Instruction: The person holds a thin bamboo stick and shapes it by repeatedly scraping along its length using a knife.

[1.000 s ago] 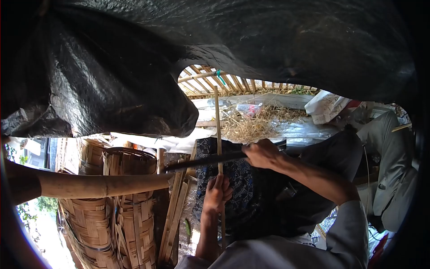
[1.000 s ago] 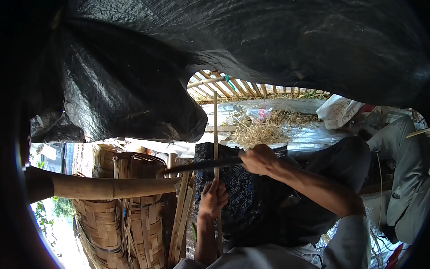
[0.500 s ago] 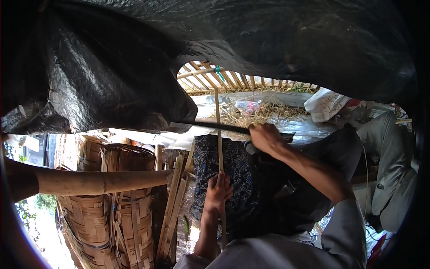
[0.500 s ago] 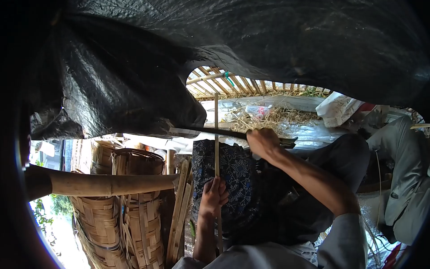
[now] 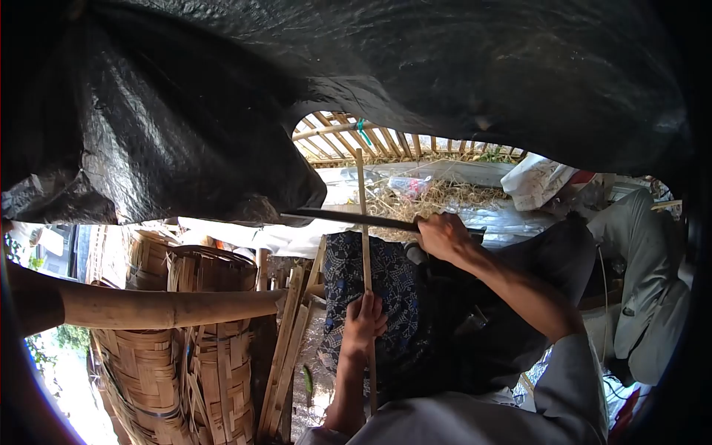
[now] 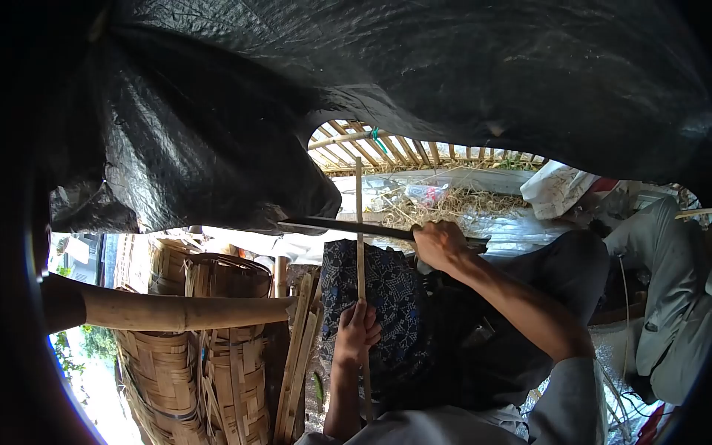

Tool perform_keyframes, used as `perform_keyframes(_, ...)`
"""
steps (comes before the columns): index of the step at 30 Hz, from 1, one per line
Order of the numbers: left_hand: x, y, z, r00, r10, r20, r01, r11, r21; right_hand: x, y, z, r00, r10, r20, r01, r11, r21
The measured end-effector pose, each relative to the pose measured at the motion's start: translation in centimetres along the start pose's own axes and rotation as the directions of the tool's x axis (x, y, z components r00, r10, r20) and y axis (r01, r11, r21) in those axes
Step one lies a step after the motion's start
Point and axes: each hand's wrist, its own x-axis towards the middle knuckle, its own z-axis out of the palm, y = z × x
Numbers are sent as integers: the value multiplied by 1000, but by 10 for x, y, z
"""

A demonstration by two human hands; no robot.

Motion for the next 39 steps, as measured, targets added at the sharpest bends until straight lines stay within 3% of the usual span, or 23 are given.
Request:
perform_keyframes(1,0,-1,-1,1000,7,1,-7,1000,-9,-2,-19,-21,991,27,134,-1,982,-190)
perform_keyframes(5,-2,-1,-4,998,36,43,-34,999,-32,-13,-25,-12,998,-18,-65,21,998,51)
perform_keyframes(7,-4,0,-4,999,38,38,-36,998,-50,-17,-26,-12,996,-26,-83,32,996,81)
perform_keyframes(9,-7,1,-6,998,16,66,-4,982,-187,-18,-29,-16,994,-32,-104,44,992,116)
perform_keyframes(11,-7,2,-10,998,0,71,17,973,-231,-17,-34,-25,980,70,185,-137,915,379)
perform_keyframes(13,-9,4,-15,997,-21,74,40,962,-271,-24,-31,-20,988,12,154,-75,907,414)
perform_keyframes(14,-10,4,-16,996,2,87,19,969,-245,-29,-28,-16,977,-199,-71,211,943,259)
perform_keyframes(15,-12,4,-17,995,24,101,-2,976,-218,-32,-28,-11,870,-425,-250,448,893,40)
perform_keyframes(16,-14,4,-17,995,27,96,-6,977,-214,-34,-32,-3,846,-359,-394,420,904,79)
perform_keyframes(17,-16,5,-18,996,-4,94,25,974,-227,-36,-32,1,844,-359,-399,423,902,83)
perform_keyframes(19,-17,3,-20,995,-33,93,54,970,-235,-39,-38,-2,710,-545,-446,538,828,-155)
perform_keyframes(20,-15,-1,-23,993,-29,118,56,971,-232,-41,-41,-4,772,-454,-445,515,857,20)
perform_keyframes(21,-14,-4,-25,989,-26,142,59,971,-230,-44,-46,-7,772,-452,-447,516,856,24)
perform_keyframes(23,-16,-5,-19,994,-50,92,68,977,-203,-48,-62,-23,906,-361,-220,355,932,-70)
perform_keyframes(24,-18,-5,-17,996,-75,44,81,980,-180,-45,-63,-21,919,-366,-146,341,925,-170)
perform_keyframes(27,-20,-6,-16,997,-60,47,67,983,-168,-44,-65,-20,889,-393,-234,356,916,-184)
perform_keyframes(29,-21,-5,-13,998,-60,32,64,985,-158,-46,-67,-22,884,-406,-231,375,912,-165)
perform_keyframes(32,-19,-5,-14,999,-44,24,47,987,-152,-56,-72,-18,932,-357,-66,356,934,-26)
perform_keyframes(39,-17,-8,-15,999,-32,22,35,983,-178,-49,-69,-17,944,-329,33,317,928,194)
